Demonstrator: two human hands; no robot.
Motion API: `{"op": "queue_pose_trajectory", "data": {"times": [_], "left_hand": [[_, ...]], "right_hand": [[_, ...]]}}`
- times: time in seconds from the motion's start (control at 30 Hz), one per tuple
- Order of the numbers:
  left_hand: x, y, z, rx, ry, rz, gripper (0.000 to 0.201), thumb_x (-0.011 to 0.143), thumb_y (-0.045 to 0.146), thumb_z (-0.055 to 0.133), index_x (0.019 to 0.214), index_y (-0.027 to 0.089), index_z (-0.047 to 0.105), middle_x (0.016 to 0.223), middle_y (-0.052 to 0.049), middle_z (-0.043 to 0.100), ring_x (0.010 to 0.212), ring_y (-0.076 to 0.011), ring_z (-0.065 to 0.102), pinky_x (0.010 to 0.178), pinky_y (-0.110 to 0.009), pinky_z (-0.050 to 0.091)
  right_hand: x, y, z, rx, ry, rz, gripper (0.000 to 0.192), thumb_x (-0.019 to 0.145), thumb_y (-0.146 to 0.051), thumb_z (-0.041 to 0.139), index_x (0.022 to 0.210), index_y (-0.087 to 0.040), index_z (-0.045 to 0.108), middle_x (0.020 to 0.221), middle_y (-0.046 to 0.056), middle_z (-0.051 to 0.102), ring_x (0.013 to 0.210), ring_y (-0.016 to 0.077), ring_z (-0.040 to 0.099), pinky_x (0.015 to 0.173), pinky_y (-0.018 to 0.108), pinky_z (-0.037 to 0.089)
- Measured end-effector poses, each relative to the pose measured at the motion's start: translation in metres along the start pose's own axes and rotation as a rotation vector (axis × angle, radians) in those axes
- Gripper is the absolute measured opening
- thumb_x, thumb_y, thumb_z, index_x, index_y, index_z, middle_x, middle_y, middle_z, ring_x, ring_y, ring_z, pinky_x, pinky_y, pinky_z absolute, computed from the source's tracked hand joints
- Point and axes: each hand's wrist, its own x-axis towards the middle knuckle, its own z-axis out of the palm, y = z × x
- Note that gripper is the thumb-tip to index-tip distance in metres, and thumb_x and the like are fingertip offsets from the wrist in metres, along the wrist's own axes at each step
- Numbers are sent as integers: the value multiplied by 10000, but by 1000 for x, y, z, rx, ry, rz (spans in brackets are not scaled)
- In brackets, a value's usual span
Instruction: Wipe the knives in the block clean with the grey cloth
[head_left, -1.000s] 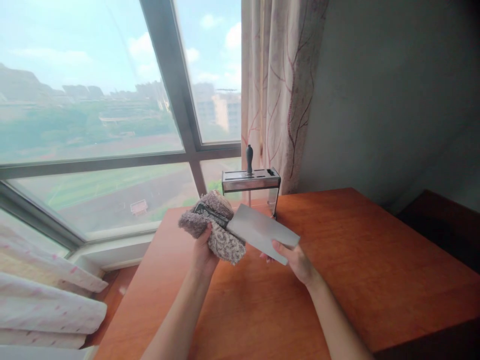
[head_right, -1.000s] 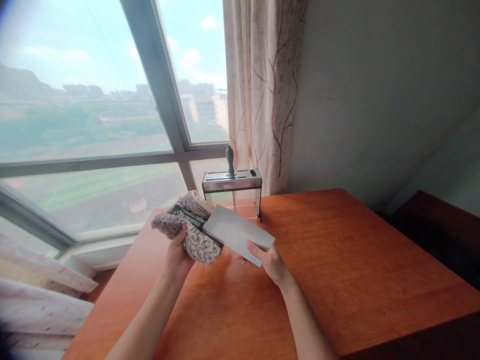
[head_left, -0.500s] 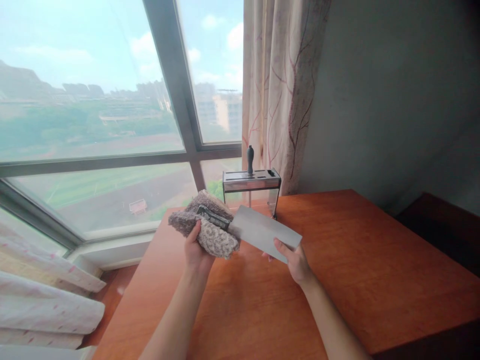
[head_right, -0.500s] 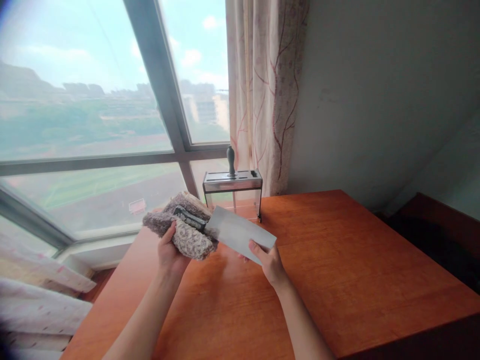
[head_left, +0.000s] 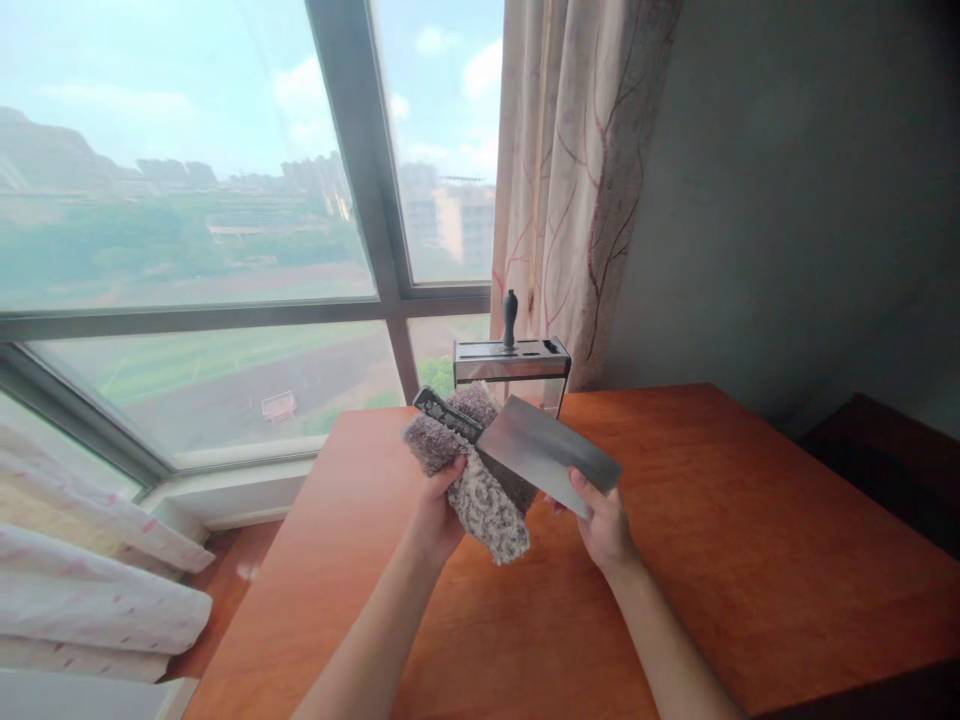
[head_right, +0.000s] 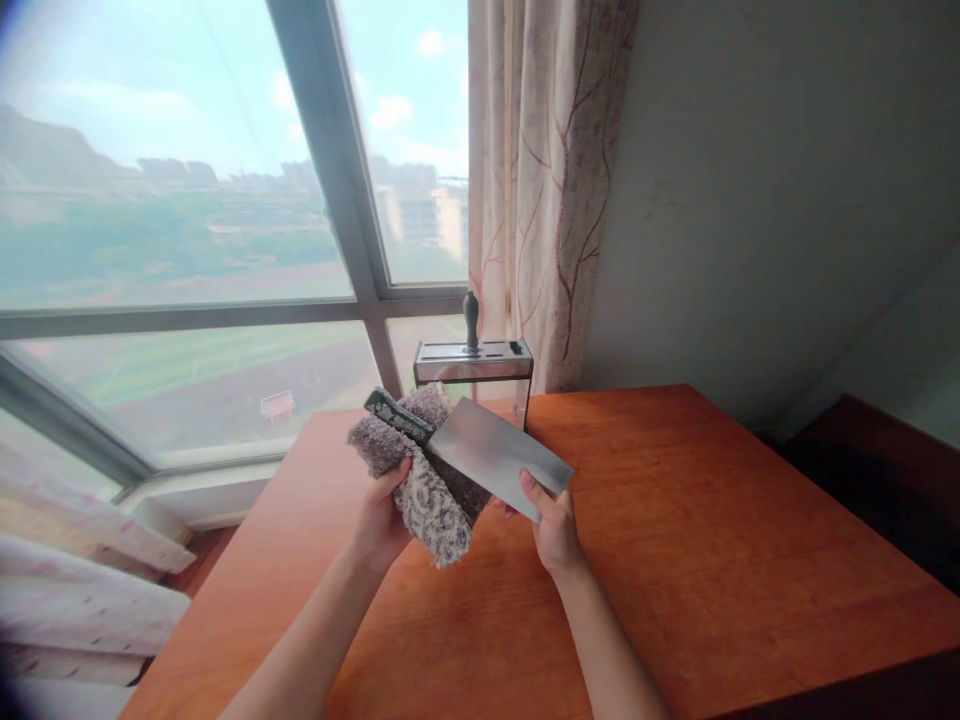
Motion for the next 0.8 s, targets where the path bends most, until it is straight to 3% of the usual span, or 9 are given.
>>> {"op": "queue_pose_trajectory", "data": {"times": [0.27, 0.4, 0.5, 0.6, 0.8], "left_hand": [[0, 11, 6, -72, 87, 106, 200, 761, 196, 653, 956, 158, 671, 884, -72, 734, 899, -253, 682, 911, -402, 517], [1, 20, 8, -135, 65, 209, 282, 820, 231, 598, 1094, 177, 640, 1004, -79, 719, 973, -254, 659, 929, -427, 499], [2, 22, 8, -160, 52, 250, 288, 835, 227, 580, 1114, 182, 633, 1034, -78, 713, 1024, -262, 638, 950, -439, 483], [3, 19, 7, -153, 65, 224, 259, 836, 226, 581, 1081, 173, 647, 1020, -78, 717, 1005, -250, 647, 950, -420, 486], [2, 3, 5, -51, 34, 77, 218, 769, 199, 649, 980, 153, 675, 954, -82, 729, 992, -276, 653, 936, -406, 502]], "right_hand": [[-1, 7, -1, -75, 23, 20, 362, 745, -459, 687, 944, -159, 654, 764, 75, 724, 672, 279, 686, 560, 379, 550], [-1, 9, -3, -86, 57, -25, 441, 730, -439, 710, 1074, -175, 629, 1011, 84, 711, 865, 292, 677, 724, 417, 568], [-2, 10, -4, -115, 82, -56, 403, 734, -420, 715, 1047, -173, 656, 1046, 84, 706, 982, 290, 648, 860, 414, 527], [-4, 10, -4, -139, 74, -80, 374, 740, -418, 713, 1014, -167, 677, 1019, 87, 714, 976, 288, 650, 880, 410, 510], [-8, 8, 0, -321, -32, -94, 299, 775, -452, 667, 856, -168, 712, 870, 74, 733, 857, 279, 667, 760, 377, 531]]}}
